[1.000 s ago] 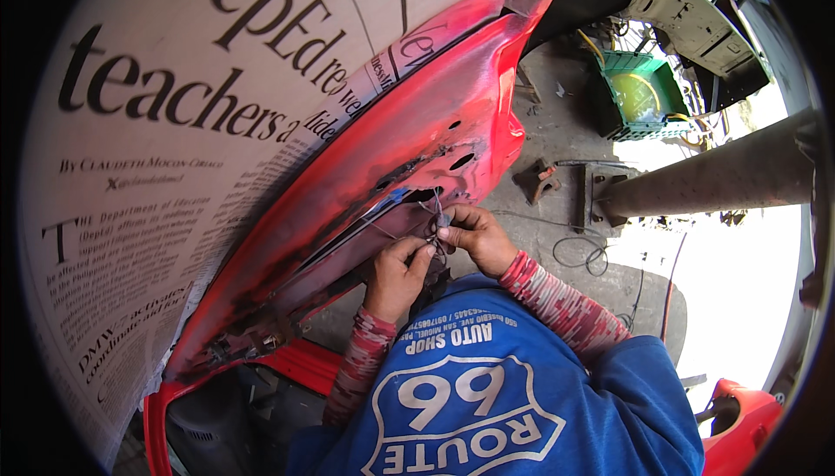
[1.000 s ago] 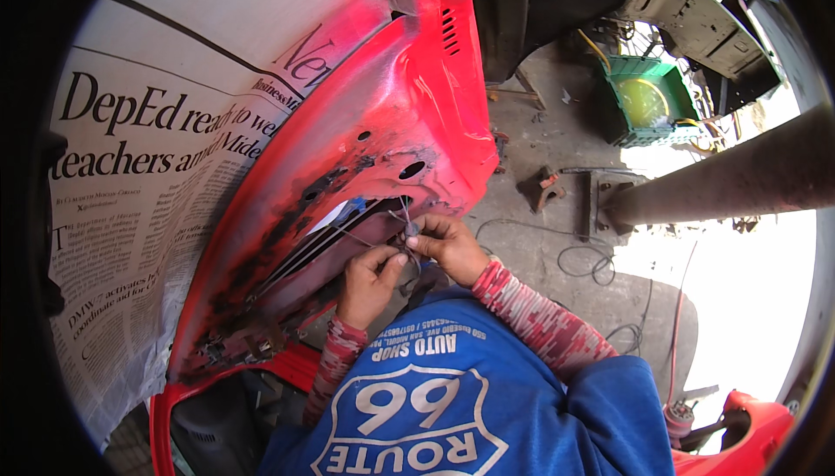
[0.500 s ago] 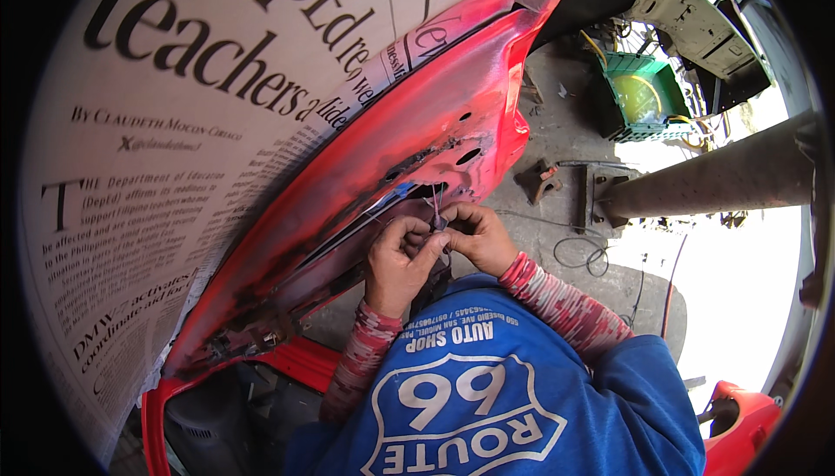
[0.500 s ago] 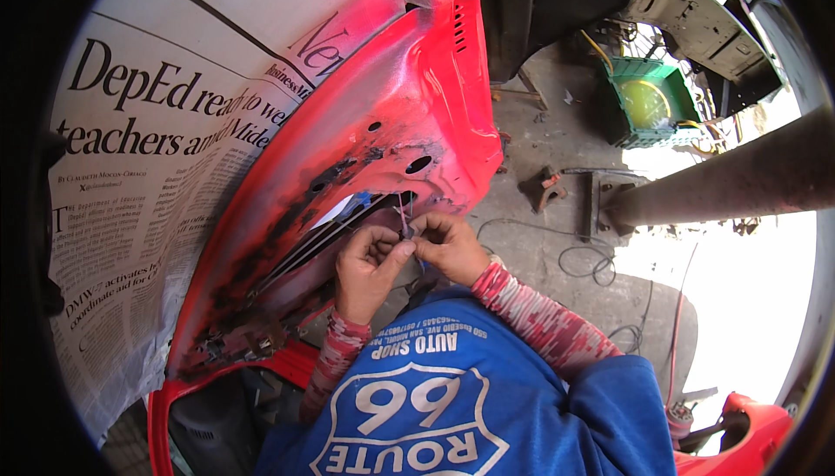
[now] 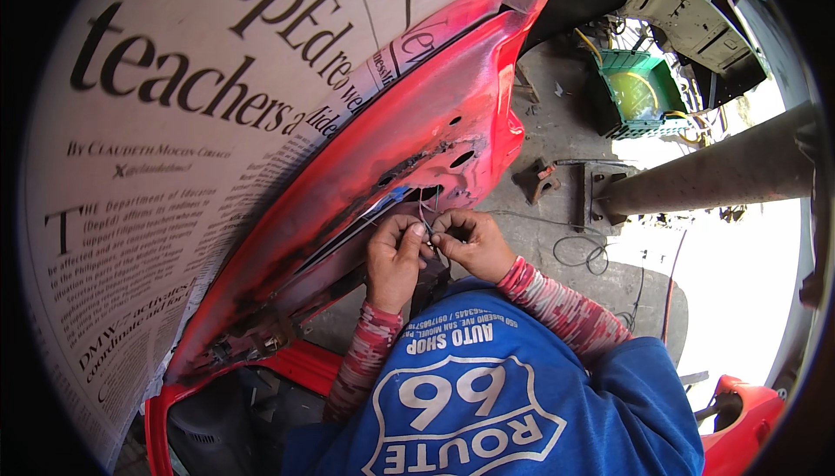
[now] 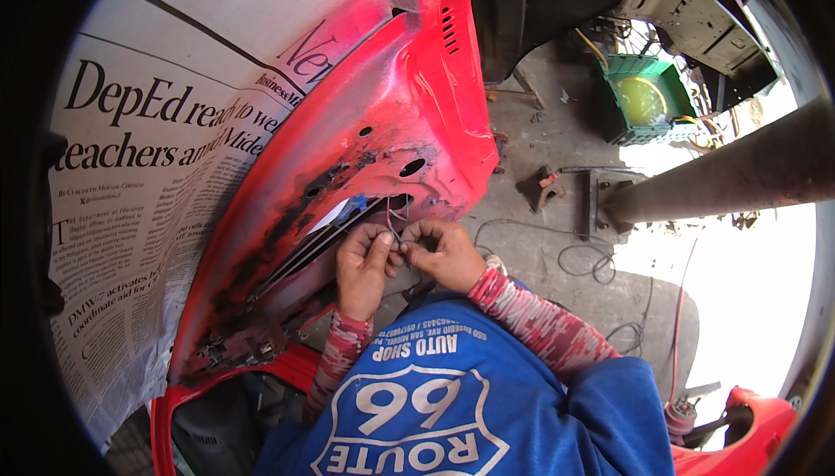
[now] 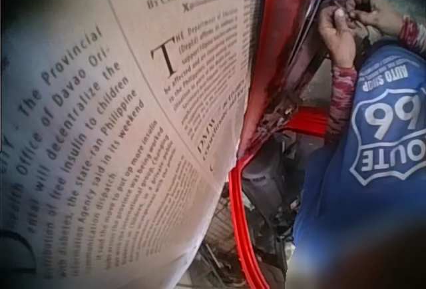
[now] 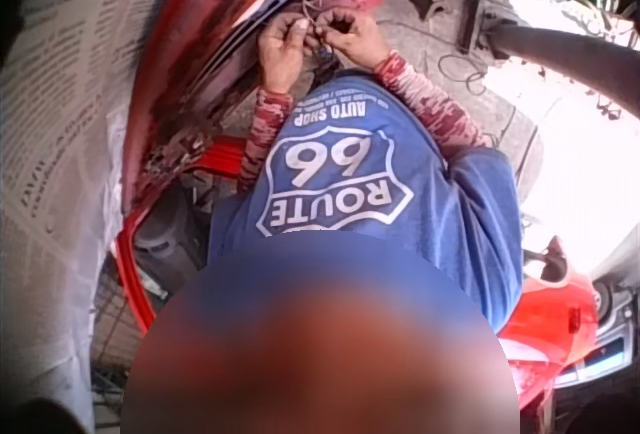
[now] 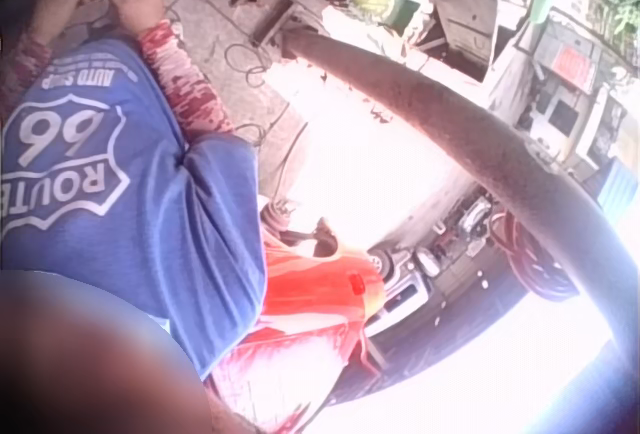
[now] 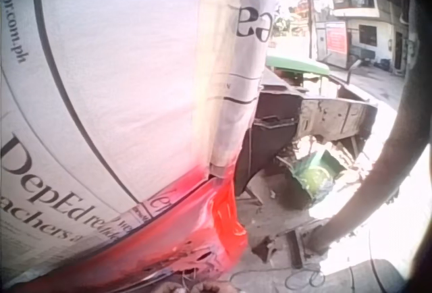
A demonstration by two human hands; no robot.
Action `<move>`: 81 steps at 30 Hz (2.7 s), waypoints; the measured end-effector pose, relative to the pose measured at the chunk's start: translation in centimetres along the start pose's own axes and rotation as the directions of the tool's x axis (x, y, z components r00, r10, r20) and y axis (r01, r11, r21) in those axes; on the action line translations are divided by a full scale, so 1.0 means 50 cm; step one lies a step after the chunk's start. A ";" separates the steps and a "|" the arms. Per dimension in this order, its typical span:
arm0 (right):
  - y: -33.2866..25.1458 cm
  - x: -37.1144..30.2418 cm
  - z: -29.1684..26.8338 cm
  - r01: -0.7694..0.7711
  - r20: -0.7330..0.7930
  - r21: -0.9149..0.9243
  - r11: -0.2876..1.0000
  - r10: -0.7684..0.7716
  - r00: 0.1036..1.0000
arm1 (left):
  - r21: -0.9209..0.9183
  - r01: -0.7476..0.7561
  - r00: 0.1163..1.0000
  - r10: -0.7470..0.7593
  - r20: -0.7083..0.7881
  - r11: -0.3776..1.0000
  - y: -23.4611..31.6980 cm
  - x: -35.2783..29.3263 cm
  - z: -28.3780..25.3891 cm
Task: The person works on the interior of a red car door, using pliers to manipulate wires and components inside the door panel. The person repeatedly adjusts and pulls wires, occasionally repositioning the door and reaching into the door cavity to continue the repair.
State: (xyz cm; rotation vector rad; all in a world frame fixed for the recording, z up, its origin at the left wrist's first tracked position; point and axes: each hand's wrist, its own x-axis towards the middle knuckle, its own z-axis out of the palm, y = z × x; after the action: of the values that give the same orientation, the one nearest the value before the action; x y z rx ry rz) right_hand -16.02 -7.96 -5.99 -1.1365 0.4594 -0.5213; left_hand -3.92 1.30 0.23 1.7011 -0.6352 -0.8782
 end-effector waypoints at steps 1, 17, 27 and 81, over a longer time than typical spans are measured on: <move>0.002 0.000 -0.002 0.002 -0.001 -0.006 1.000 -0.002 1.000 | -0.054 0.037 0.999 -0.036 0.008 0.998 -0.004 0.000 0.000; 0.006 0.004 -0.019 -0.258 0.167 0.097 0.961 0.239 0.956 | 0.082 0.173 0.976 -0.182 0.115 0.981 -0.014 0.034 -0.040; 0.005 0.010 -0.031 -0.139 0.232 0.208 0.968 0.089 0.969 | 0.099 0.134 0.948 -0.157 0.277 0.986 -0.009 0.028 -0.048; -0.075 -0.007 0.002 -0.112 -0.041 -0.100 0.989 0.108 0.993 | 0.149 -0.299 0.953 0.286 0.100 0.943 -0.028 -0.036 -0.013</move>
State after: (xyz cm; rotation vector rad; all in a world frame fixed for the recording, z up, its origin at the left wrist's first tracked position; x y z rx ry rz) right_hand -16.80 -8.91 -2.43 -1.1942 0.5823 -0.4259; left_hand -4.47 3.48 -0.55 1.6661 -1.0078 -0.6961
